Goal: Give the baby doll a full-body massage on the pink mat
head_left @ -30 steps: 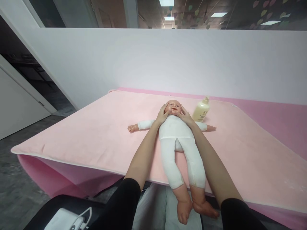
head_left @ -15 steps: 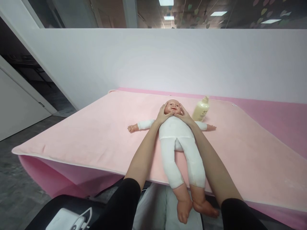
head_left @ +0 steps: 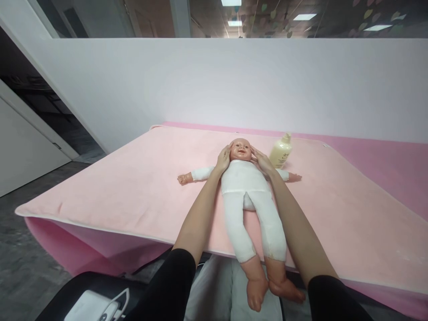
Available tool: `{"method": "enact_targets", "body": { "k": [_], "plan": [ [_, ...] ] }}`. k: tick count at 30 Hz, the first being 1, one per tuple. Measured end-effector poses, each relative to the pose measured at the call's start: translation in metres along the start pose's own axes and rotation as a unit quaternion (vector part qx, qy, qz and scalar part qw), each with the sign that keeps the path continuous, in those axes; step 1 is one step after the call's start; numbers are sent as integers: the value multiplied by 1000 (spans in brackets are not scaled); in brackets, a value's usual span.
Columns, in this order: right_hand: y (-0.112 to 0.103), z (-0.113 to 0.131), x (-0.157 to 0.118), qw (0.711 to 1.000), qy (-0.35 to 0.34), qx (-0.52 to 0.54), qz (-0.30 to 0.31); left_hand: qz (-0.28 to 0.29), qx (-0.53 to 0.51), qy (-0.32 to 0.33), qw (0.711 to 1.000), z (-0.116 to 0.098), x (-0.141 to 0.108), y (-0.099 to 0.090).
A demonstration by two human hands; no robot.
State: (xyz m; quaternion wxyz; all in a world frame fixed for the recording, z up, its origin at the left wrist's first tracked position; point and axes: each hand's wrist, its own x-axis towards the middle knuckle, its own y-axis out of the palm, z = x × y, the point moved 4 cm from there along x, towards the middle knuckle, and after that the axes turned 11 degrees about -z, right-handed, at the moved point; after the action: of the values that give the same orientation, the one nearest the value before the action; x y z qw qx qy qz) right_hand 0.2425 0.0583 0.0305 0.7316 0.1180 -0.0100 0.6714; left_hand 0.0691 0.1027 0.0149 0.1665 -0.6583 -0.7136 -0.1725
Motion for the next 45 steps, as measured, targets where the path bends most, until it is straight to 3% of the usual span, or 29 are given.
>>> {"method": "enact_targets", "body": {
  "k": [6, 15, 21, 25, 27, 32, 34, 37, 40, 43, 45],
  "plan": [
    [4, -6, 5, 994, -30, -98, -47, 20, 54, 39, 998, -7, -5, 1],
    [5, 6, 0, 993, -56, -103, -20, 39, 66, 58, 995, 4, 3, 0],
    [2, 1, 5, 992, -76, -102, 15, 36, 48, 41, 997, -4, -1, -1],
    [3, 2, 3, 992, -80, -98, 13, 0, -20, -14, 1000, -14, -5, -2],
    [3, 9, -1, 992, -75, -101, 14, -29, -94, -85, 992, -19, -7, -3],
    [-3, 46, -10, 981, 20, -192, -3, -133, -186, -318, 920, -26, -13, -14],
    [-7, 75, -11, 980, -19, -197, -22, -187, -205, -356, 892, -32, -11, -22],
    [-22, 126, -15, 980, -148, -110, -68, -254, -243, -348, 869, -50, 0, -34],
    [-54, 164, -21, 949, -266, -58, -159, -270, -298, -271, 875, -89, 14, -38],
    [-91, 175, -21, 914, -327, -39, -239, -211, -368, -199, 884, -141, 15, -20],
    [-109, 168, -14, 902, -327, -33, -280, -140, -412, -189, 880, -169, 5, 9]
  ]
}}
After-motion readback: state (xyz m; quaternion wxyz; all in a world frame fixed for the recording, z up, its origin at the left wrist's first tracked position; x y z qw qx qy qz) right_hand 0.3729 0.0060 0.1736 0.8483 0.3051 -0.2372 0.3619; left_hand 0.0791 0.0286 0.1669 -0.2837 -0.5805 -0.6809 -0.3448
